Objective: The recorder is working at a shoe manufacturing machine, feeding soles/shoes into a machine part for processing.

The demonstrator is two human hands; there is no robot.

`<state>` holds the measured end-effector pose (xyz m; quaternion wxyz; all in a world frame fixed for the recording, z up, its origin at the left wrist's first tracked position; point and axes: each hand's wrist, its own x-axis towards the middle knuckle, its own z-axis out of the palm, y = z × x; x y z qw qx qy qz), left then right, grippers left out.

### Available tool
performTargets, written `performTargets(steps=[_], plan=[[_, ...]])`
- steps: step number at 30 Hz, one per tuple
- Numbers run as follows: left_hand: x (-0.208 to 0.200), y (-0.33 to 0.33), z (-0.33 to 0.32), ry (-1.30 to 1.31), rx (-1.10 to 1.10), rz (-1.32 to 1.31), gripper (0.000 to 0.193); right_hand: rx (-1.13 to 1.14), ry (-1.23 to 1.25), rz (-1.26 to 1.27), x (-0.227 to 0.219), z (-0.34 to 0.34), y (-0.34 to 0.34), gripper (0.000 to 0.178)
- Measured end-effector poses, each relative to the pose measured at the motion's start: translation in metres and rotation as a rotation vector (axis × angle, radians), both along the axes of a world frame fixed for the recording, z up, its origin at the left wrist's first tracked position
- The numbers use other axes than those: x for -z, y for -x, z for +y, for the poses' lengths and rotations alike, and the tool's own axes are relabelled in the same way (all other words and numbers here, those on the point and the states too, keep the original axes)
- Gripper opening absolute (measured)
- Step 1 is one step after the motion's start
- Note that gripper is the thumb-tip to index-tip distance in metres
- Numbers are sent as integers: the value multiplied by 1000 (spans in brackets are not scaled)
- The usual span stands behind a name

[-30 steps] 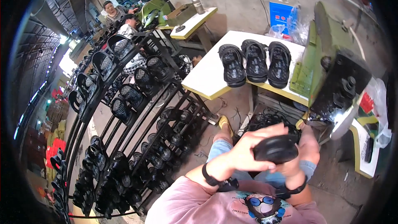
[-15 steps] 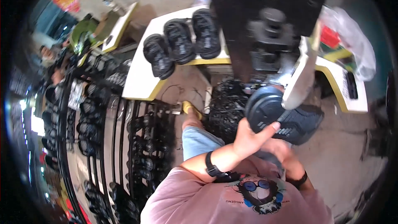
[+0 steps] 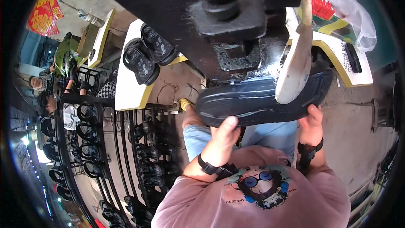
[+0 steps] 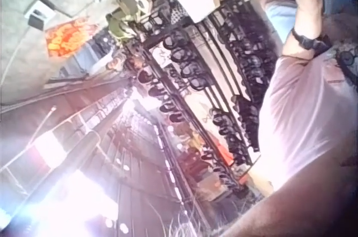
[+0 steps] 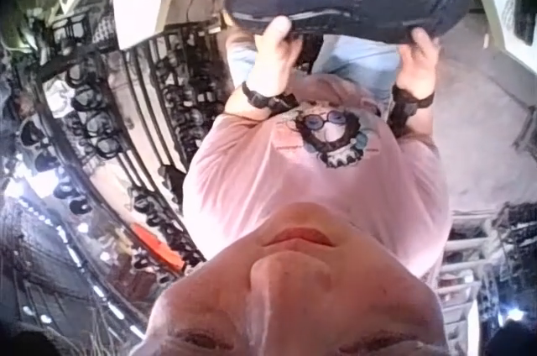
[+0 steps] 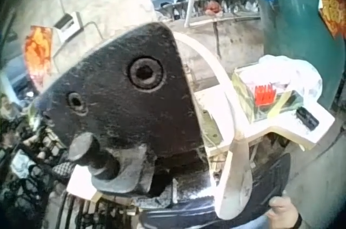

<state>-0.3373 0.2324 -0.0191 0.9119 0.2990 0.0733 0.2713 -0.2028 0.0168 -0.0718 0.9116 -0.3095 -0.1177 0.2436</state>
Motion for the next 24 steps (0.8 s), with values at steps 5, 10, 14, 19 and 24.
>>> performTargets(steps=[5, 10, 14, 19, 24], plan=[[17, 13, 53, -65, -203, 39, 59, -131, -15, 140, -40, 61, 31, 64], [-32, 20, 109, -216, -242, -155, 77, -257, -139, 228, -46, 113, 66, 55], [-89, 24, 144, -1007, -726, 328, 78, -310, -91, 143, -64, 140, 77, 50], [-126, 3, 116, -1709, 8, 384, 52, -345, 42, -41, -76, 156, 74, 49], [-84, 17, 103, -1429, -27, 421, 48, -201, 215, -283, -75, 151, 68, 46]])
